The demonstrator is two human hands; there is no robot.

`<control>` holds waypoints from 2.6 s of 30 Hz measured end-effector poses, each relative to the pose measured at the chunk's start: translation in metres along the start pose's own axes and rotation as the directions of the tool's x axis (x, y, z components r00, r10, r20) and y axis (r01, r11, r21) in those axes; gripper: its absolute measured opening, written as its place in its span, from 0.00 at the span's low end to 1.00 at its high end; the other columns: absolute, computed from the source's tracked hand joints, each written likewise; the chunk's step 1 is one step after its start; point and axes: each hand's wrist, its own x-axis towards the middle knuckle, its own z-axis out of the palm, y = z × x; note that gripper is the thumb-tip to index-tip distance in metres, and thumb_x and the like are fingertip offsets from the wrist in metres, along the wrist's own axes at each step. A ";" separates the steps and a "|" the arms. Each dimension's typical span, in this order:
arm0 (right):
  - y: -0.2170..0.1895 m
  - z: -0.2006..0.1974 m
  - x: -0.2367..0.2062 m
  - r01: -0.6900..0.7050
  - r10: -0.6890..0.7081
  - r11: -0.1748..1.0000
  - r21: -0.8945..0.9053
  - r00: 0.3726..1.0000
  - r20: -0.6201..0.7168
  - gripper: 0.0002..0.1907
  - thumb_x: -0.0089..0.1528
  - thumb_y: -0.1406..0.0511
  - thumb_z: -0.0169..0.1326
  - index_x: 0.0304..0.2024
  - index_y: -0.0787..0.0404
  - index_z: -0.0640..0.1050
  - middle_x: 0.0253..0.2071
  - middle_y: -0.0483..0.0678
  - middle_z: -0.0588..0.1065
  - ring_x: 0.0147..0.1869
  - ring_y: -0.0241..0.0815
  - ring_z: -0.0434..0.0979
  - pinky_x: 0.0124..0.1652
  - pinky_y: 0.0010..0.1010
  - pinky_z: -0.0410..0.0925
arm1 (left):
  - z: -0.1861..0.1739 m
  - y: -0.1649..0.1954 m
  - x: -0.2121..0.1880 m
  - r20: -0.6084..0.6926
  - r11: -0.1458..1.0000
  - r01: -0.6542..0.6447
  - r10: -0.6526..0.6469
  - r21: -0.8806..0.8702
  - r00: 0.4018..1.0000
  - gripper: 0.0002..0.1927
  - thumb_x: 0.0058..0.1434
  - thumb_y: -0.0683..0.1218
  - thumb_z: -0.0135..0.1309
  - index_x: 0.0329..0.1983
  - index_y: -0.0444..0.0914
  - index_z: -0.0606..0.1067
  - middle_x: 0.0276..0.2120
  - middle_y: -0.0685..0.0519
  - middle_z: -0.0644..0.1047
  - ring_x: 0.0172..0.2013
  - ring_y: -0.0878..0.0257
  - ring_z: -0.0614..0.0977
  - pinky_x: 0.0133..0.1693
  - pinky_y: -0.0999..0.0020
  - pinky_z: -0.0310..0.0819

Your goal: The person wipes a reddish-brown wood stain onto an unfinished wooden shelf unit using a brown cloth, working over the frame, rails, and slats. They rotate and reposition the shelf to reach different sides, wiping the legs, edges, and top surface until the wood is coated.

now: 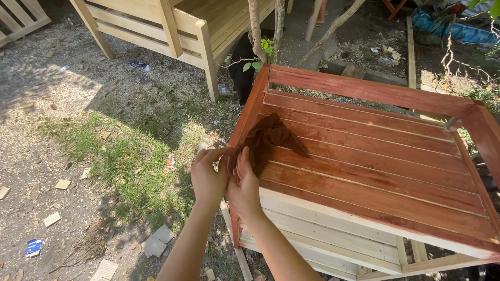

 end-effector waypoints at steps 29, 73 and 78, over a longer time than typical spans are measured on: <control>-0.112 -0.069 0.101 -0.088 0.098 0.995 0.048 0.759 -0.644 0.20 0.58 0.79 0.54 0.51 0.61 0.81 0.44 0.43 0.80 0.38 0.34 0.79 0.35 0.25 0.72 | -0.006 -0.008 0.005 0.031 0.982 0.136 -0.133 -0.129 0.991 0.14 0.59 0.35 0.49 0.45 0.38 0.81 0.41 0.50 0.80 0.38 0.61 0.84 0.36 0.65 0.78; 0.032 -0.056 0.049 -0.022 0.032 0.997 0.068 0.989 -0.147 0.25 0.58 0.80 0.59 0.53 0.61 0.65 0.47 0.41 0.69 0.49 0.33 0.81 0.46 0.22 0.74 | 0.011 0.000 0.047 0.200 0.931 0.304 -0.343 0.201 0.918 0.11 0.51 0.48 0.66 0.34 0.38 0.84 0.28 0.51 0.84 0.29 0.62 0.86 0.36 0.66 0.80; 0.039 -0.071 0.053 -0.197 0.171 0.952 -0.233 0.977 -0.128 0.16 0.60 0.77 0.62 0.49 0.67 0.75 0.47 0.50 0.73 0.43 0.34 0.80 0.40 0.25 0.75 | 0.009 0.001 0.048 0.265 0.920 0.329 -0.378 0.213 0.887 0.17 0.44 0.50 0.70 0.35 0.38 0.83 0.29 0.52 0.84 0.30 0.62 0.86 0.35 0.67 0.80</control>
